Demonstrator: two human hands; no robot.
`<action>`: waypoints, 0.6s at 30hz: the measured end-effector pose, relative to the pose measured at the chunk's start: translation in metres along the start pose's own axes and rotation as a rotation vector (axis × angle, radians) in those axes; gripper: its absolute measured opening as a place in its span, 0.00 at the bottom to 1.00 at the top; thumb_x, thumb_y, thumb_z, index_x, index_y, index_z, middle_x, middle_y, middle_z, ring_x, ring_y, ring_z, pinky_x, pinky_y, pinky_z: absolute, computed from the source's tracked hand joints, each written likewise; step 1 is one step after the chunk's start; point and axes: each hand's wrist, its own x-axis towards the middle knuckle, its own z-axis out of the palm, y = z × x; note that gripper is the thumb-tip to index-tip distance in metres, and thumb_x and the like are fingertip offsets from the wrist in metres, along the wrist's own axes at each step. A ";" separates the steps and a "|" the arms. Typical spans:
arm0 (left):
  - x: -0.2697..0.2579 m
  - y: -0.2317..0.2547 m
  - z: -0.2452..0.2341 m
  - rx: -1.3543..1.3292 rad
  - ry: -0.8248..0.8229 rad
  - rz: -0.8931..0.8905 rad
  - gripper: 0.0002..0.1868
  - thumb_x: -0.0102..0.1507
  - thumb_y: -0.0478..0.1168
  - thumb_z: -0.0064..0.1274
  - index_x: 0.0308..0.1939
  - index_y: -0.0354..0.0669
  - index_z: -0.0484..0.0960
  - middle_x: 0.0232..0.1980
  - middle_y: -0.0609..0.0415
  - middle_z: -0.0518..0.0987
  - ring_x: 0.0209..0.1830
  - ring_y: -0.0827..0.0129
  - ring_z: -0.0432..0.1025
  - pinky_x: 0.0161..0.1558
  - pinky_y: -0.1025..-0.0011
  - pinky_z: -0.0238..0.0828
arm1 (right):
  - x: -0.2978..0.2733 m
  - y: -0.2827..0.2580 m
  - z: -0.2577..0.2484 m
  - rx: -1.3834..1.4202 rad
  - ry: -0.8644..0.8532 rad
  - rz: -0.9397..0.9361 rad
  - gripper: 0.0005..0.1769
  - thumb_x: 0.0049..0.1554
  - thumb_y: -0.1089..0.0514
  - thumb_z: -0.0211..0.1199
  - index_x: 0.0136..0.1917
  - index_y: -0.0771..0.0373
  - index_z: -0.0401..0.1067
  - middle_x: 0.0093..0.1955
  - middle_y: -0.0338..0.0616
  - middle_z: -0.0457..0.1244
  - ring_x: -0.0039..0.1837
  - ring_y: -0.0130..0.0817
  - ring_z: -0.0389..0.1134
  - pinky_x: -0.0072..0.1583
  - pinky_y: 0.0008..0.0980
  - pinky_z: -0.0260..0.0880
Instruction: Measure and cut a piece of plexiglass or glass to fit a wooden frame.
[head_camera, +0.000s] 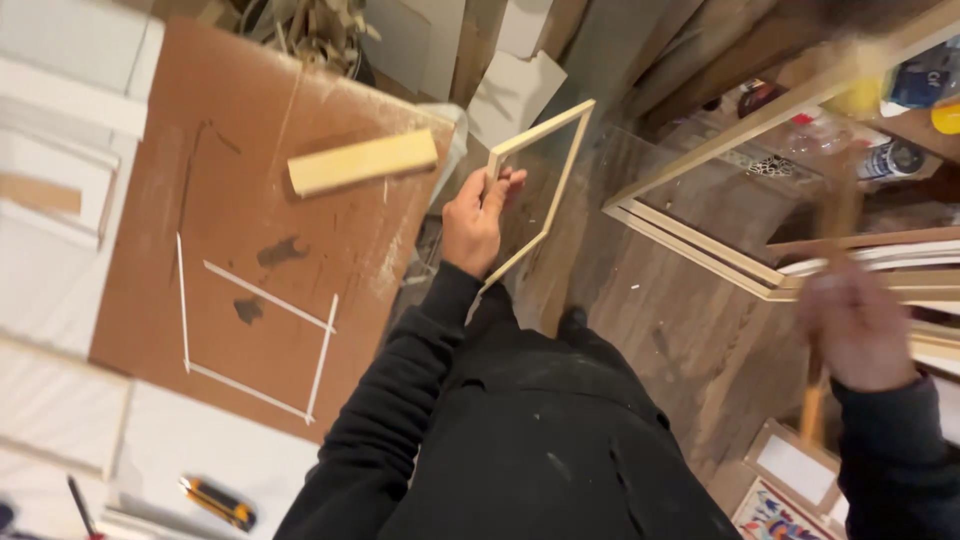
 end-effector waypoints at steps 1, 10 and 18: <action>-0.007 0.003 0.006 -0.001 0.018 -0.001 0.16 0.73 0.41 0.45 0.56 0.29 0.78 0.53 0.47 0.86 0.52 0.70 0.81 0.53 0.71 0.80 | -0.010 -0.033 0.003 -0.007 -0.014 -0.009 0.21 0.74 0.48 0.47 0.51 0.68 0.68 0.39 0.58 0.60 0.34 0.62 0.62 0.43 0.56 0.63; -0.062 -0.010 0.062 -0.096 0.148 0.106 0.16 0.74 0.41 0.44 0.57 0.29 0.77 0.54 0.47 0.85 0.52 0.69 0.80 0.55 0.69 0.79 | -0.003 0.070 -0.043 -0.850 -0.311 -0.614 0.18 0.57 0.44 0.58 0.57 0.50 0.76 0.49 0.46 0.69 0.52 0.47 0.70 0.52 0.47 0.70; -0.132 -0.018 0.094 -0.129 0.098 0.072 0.14 0.75 0.38 0.43 0.58 0.31 0.76 0.52 0.46 0.86 0.50 0.66 0.82 0.51 0.69 0.80 | 0.080 0.221 -0.081 -0.946 -0.413 -0.285 0.22 0.70 0.43 0.44 0.62 0.52 0.74 0.41 0.54 0.72 0.47 0.55 0.73 0.52 0.53 0.73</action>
